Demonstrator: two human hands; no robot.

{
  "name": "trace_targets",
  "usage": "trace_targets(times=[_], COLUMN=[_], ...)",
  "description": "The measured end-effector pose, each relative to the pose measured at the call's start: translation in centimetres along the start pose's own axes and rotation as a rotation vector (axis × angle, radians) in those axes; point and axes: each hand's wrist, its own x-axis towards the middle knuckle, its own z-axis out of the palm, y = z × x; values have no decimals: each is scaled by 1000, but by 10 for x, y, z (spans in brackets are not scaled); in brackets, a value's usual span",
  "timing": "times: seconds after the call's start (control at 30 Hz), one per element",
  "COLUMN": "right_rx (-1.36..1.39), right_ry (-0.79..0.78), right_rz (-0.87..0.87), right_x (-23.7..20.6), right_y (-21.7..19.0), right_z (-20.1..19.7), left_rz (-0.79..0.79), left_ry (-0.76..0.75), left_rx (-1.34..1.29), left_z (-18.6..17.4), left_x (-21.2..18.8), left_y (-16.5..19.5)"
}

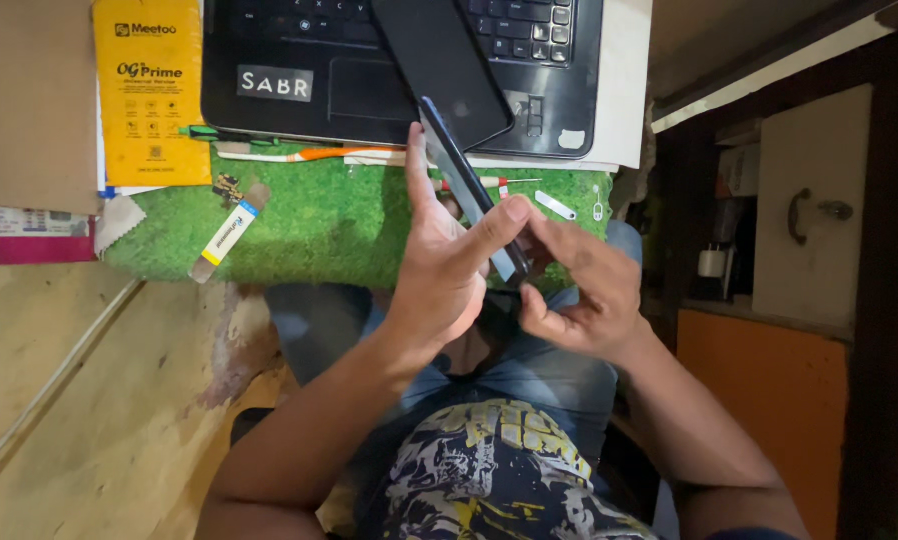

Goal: The person assembles a smartphone by aligning the screen assembly with the chassis and pressing the edges to seal it. They then power on the device to verify the display and touch functionality. Finally, they use a metal prying tool to separate the screen from the body again.

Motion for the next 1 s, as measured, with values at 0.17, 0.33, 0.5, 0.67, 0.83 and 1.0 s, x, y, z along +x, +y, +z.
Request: trace_targets(times=[0.17, 0.33, 0.5, 0.67, 0.83, 1.0], right_rx=[-66, -201, -261, -290, -247, -312], right_ry=[16, 63, 55, 67, 109, 139], right_rz=[-22, -45, -111, -109, -88, -99], right_x=[0, -5, -9, -10, -9, -9], right_y=[-1, -1, 10, 16, 13, 14], right_z=[4, 9, 13, 13, 12, 15], left_rz=[41, 51, 77, 65, 90, 117], left_ry=[19, 65, 74, 79, 83, 111], left_rx=[22, 57, 142, 70, 55, 109], left_z=[-1, 1, 3, 5, 2, 0], left_x=[2, 2, 0, -1, 0, -2], left_y=[-4, -6, -5, -10, -16, -23])
